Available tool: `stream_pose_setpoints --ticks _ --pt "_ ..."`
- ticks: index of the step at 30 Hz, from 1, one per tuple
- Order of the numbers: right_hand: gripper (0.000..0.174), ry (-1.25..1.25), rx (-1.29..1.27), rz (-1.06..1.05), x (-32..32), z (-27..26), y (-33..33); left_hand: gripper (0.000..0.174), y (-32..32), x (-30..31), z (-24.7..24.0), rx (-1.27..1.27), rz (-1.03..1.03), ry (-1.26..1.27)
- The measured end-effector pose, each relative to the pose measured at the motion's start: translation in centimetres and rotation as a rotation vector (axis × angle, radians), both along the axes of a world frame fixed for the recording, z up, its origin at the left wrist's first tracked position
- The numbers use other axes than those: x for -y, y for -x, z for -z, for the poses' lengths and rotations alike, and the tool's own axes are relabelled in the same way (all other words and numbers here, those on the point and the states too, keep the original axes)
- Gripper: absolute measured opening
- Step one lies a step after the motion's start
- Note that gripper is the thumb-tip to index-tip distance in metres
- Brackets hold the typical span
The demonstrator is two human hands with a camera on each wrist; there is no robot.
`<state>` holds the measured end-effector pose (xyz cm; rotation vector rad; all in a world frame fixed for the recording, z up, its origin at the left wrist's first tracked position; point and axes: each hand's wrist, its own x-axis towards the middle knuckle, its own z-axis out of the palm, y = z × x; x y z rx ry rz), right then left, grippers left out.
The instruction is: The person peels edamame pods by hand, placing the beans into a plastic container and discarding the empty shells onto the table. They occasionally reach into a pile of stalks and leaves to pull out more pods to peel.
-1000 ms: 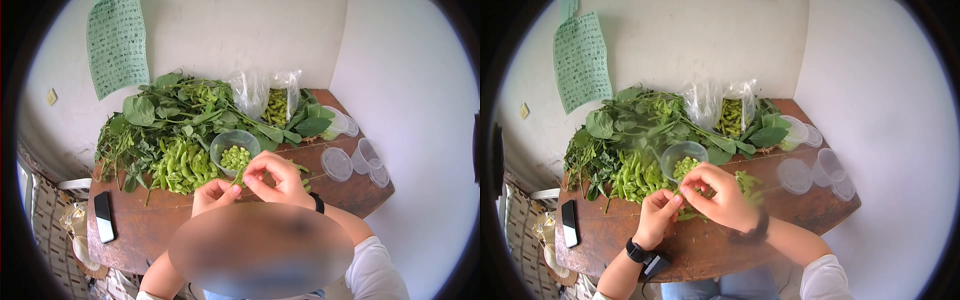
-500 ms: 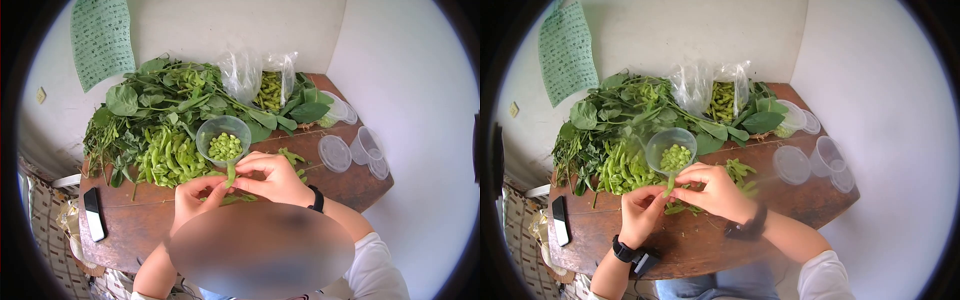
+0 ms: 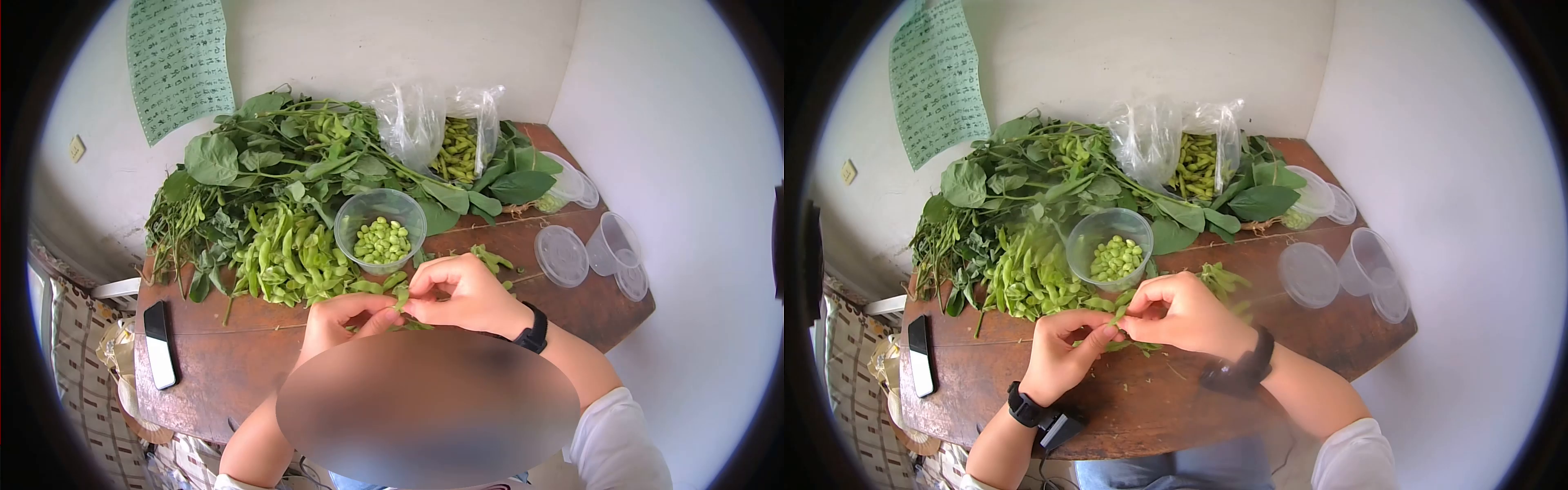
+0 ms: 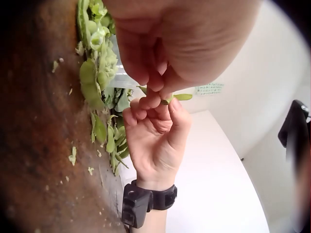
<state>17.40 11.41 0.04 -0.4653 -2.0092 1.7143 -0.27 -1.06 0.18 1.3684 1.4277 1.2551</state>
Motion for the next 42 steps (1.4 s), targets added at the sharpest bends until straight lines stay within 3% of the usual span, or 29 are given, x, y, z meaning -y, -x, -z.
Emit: stream_pose_setpoints --ticks 7,16,21,29,31,33,35,36,38,39,42 --pt "0.008 -0.032 0.12 0.028 0.1 0.0 -0.2 0.018 -0.3 0.2 -0.3 0.069 0.022 0.067" --pt "0.005 0.122 0.087 0.01 -0.1 0.7 0.0 0.023 0.2 -0.1 0.6 0.152 0.043 0.121" --pt "0.018 0.156 -0.009 0.082 -0.2 1.0 0.1 0.02 0.1 -0.3 0.6 0.206 0.029 0.099" --pt "0.02 0.185 0.027 0.142 -0.6 -0.4 -0.2 0.015 0.1 -0.4 0.4 0.24 -0.079 0.19" --pt "0.02 0.169 -0.19 0.263 -0.6 -0.8 0.2 0.018 0.3 -0.6 0.5 0.199 -0.086 0.245" --pt "0.023 0.137 -0.232 0.329 -1.0 -0.5 1.3 0.022 0.2 -0.7 0.6 0.179 -0.083 0.246" --pt "0.032 -0.528 -0.053 0.489 -1.5 -0.7 1.6 0.027 0.1 -0.7 0.5 0.161 -0.069 0.266" --pt "0.037 -0.548 -0.07 0.476 -1.6 -0.5 1.8 0.032 0.0 -0.6 0.4 0.156 -0.08 0.267" --pt "0.038 -0.452 -0.087 0.464 -1.4 -0.6 1.5 0.045 0.0 -0.7 0.3 0.174 -0.086 0.26" --pt "0.04 -0.365 -0.114 0.433 -1.4 -0.7 1.4 0.045 -0.1 -0.6 0.0 0.174 -0.072 0.266" --pt "0.023 -0.176 -0.107 0.425 -2.2 -1.4 0.0 0.038 -0.2 -0.6 -0.2 0.202 -0.097 0.282"
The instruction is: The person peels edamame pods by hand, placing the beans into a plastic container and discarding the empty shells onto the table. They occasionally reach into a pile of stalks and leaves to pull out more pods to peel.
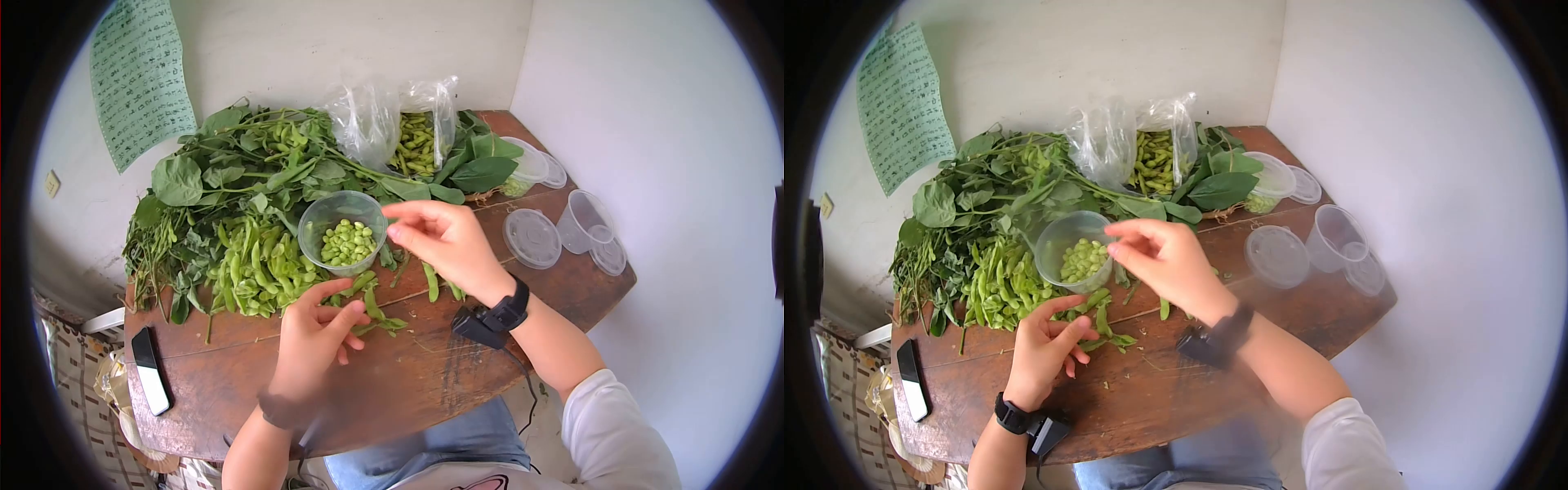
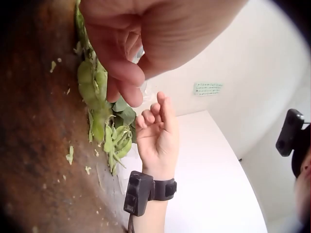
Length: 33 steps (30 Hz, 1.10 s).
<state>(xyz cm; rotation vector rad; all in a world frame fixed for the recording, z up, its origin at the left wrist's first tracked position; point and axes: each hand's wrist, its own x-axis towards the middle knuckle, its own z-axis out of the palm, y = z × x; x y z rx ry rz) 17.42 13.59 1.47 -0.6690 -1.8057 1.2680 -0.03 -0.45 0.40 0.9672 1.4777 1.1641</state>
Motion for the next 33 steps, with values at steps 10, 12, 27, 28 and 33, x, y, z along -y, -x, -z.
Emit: stream_pose_setpoints --ticks 10,12,27,28,33 --pt "0.038 -0.053 0.475 0.127 -1.5 -2.5 -2.8 0.029 0.2 -0.1 -0.1 0.106 -0.105 0.01" --pt "0.031 -0.03 0.406 0.17 -1.6 -2.8 -3.0 0.027 0.2 -0.1 0.0 0.115 -0.126 -0.002" --pt "0.009 -0.724 0.679 -0.247 -1.6 -0.8 -3.9 0.027 0.1 -0.1 -0.1 0.117 -0.077 -0.017" --pt "0.012 -0.628 0.601 -0.248 -1.3 -0.9 -3.4 0.027 0.1 0.0 -0.1 0.118 -0.079 -0.017" --pt "0.016 -0.616 0.368 -0.358 0.7 -0.7 -1.7 0.033 0.1 0.3 -0.1 0.134 0.076 -0.024"
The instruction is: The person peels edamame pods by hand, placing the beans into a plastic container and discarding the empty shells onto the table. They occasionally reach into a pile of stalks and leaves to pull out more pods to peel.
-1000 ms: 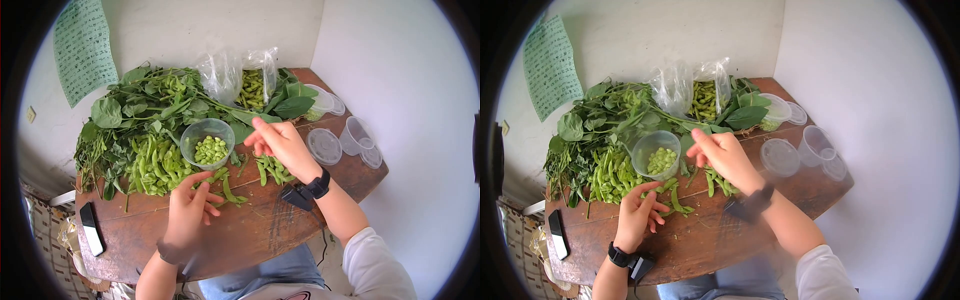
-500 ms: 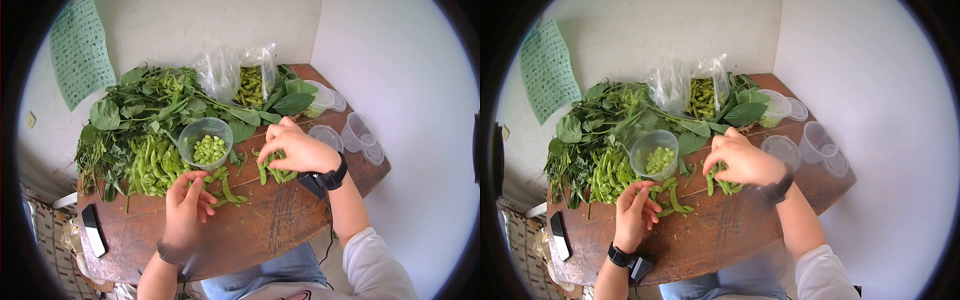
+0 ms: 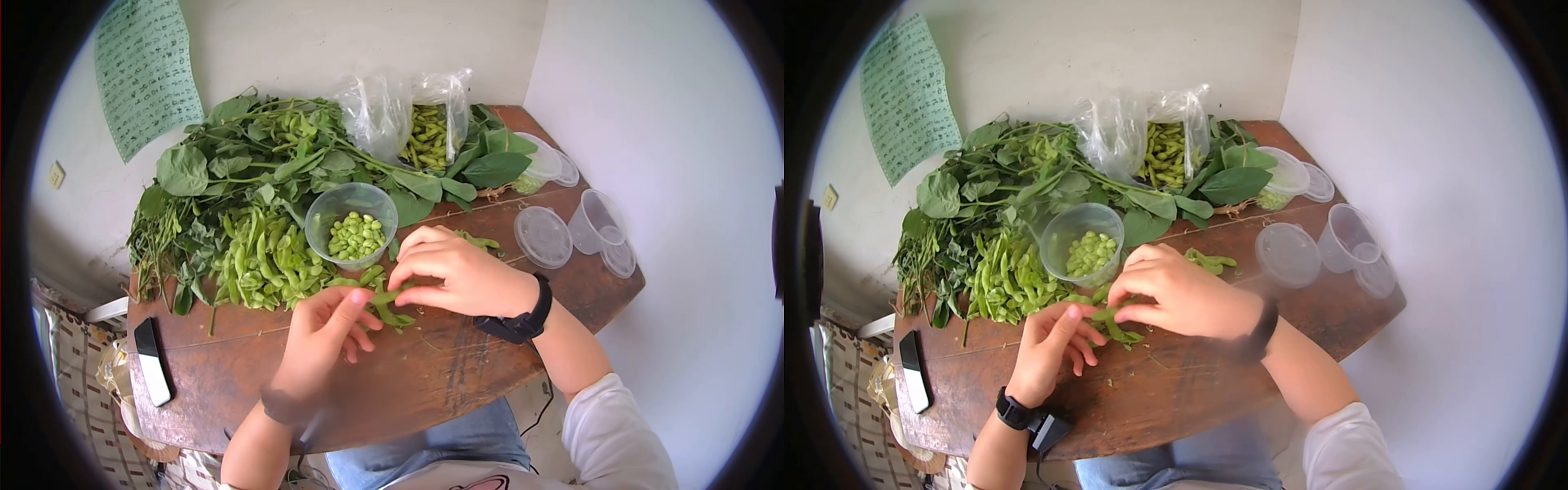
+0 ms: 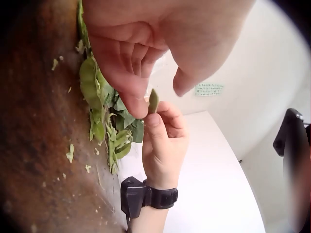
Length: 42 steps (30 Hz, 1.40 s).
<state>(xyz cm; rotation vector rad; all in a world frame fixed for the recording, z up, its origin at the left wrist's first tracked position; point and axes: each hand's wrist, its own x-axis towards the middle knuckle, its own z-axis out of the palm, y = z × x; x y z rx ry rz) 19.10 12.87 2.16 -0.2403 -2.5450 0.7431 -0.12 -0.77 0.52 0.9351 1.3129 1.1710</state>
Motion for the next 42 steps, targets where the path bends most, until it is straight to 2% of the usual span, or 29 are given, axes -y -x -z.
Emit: stream_pose_setpoints --ticks 1,6,8,9,10,12,14,16,17,19,22,27,29,32,33,35,38,40,41,42 --pt "0.018 -0.013 -0.053 -0.074 0.0 0.1 0.4 0.031 0.1 0.0 0.2 -0.011 0.037 -0.018" --pt "0.018 0.099 -0.146 -0.103 1.0 0.3 1.0 0.022 0.0 0.0 0.5 -0.007 0.061 -0.051" --pt "0.019 0.672 -0.137 0.053 1.6 -0.2 0.8 0.021 0.1 0.1 0.5 0.03 0.002 -0.084" --pt "0.02 0.825 -0.174 0.035 1.5 0.0 0.6 0.021 0.1 0.1 0.4 0.028 -0.002 -0.084" --pt "0.02 0.826 -0.173 0.032 1.3 -0.2 0.5 0.021 0.1 0.1 0.2 0.018 -0.014 -0.074" --pt "0.02 1.091 -0.038 0.093 0.9 -0.9 0.2 0.02 0.1 0.2 0.1 0.011 -0.028 -0.056" --pt "0.018 1.066 -0.042 0.06 0.6 -0.3 0.3 0.02 0.1 0.2 0.2 0.0 0.004 -0.078" --pt "0.014 1.279 -0.118 -0.045 0.4 0.5 0.3 0.019 0.2 0.1 0.5 0.007 0.015 -0.112" --pt "0.014 1.279 -0.114 -0.043 0.3 0.7 0.2 0.019 0.2 0.1 0.6 0.01 0.022 -0.149" --pt "0.012 1.563 -0.129 -0.097 0.2 1.0 0.1 0.019 0.3 0.0 0.7 0.016 0.039 -0.174" --pt "0.012 1.69 -0.114 -0.09 0.2 1.5 0.1 0.018 0.3 0.0 1.0 0.014 0.062 -0.21" --pt "0.013 1.787 -0.121 -0.152 1.0 2.3 0.8 0.016 0.5 -0.1 1.6 0.018 0.078 -0.226" --pt "0.013 1.808 -0.143 -0.172 1.2 2.8 1.1 0.015 0.6 -0.1 2.0 0.133 0.178 -0.254" --pt "0.016 1.792 -0.121 -0.093 1.3 3.2 1.2 0.016 0.5 0.1 2.3 0.204 0.222 -0.301" --pt "0.015 1.771 -0.137 -0.126 1.1 3.1 1.1 0.016 0.7 0.1 2.4 0.202 0.217 -0.301" --pt "0.014 1.752 -0.148 -0.164 0.8 2.9 0.9 0.018 1.1 0.1 2.5 0.37 0.156 -0.215" --pt "0.012 1.636 -0.251 -0.186 1.3 1.7 1.1 0.024 0.5 -0.4 1.4 0.317 0.051 -0.089" --pt "0.01 1.346 -0.27 -0.037 2.1 1.0 1.3 0.027 0.4 -0.5 1.1 0.242 0.051 -0.084" --pt "0.009 1.24 -0.287 -0.034 2.3 1.2 1.4 0.029 0.3 -0.4 1.2 0.206 0.016 -0.081" --pt "0.009 1.24 -0.286 -0.034 2.5 1.4 1.5 0.032 0.3 -0.5 1.2 0.171 -0.019 -0.08"
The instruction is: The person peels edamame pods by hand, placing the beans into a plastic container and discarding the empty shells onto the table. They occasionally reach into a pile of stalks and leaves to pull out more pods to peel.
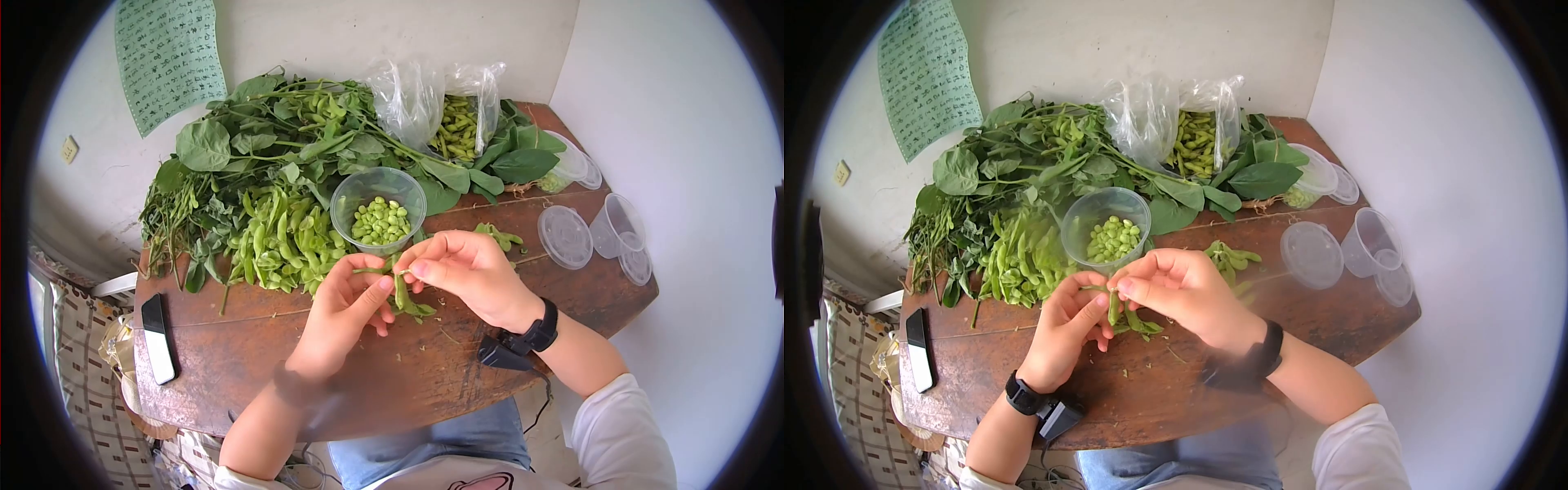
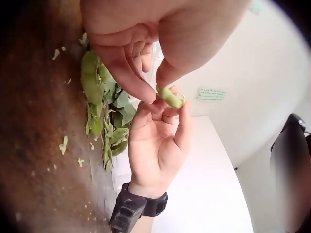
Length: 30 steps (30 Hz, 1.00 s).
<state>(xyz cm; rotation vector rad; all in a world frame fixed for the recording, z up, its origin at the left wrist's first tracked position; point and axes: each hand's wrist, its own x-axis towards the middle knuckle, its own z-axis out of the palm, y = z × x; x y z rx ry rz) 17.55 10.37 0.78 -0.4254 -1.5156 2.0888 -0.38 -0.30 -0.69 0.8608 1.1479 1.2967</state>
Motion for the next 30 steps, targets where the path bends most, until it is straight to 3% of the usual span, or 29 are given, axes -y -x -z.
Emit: stream_pose_setpoints --ticks 5,13,19,22,27,30 --pt "0.006 -0.204 -0.005 0.145 0.9 0.6 0.4 0.034 0.0 0.0 -0.4 0.101 0.02 0.011" --pt "0.004 -0.187 -0.061 0.152 0.5 0.7 0.2 0.025 0.1 -0.1 0.6 -0.056 -0.026 -0.085" --pt "0.013 -0.241 -0.043 0.321 -0.5 0.4 -0.1 0.035 0.3 -0.1 0.3 0.071 -0.026 -0.015" --pt "0.022 -0.462 0.048 0.295 -0.7 0.5 0.2 0.038 0.3 -0.1 0.3 0.089 -0.044 -0.032" --pt "0.02 -0.291 0.106 0.145 0.5 0.0 0.3 0.038 0.4 0.1 -0.1 0.022 0.01 -0.036" --pt "0.02 -0.412 0.207 0.102 0.5 0.2 0.2 0.036 0.5 0.1 0.0 -0.012 0.031 -0.006"
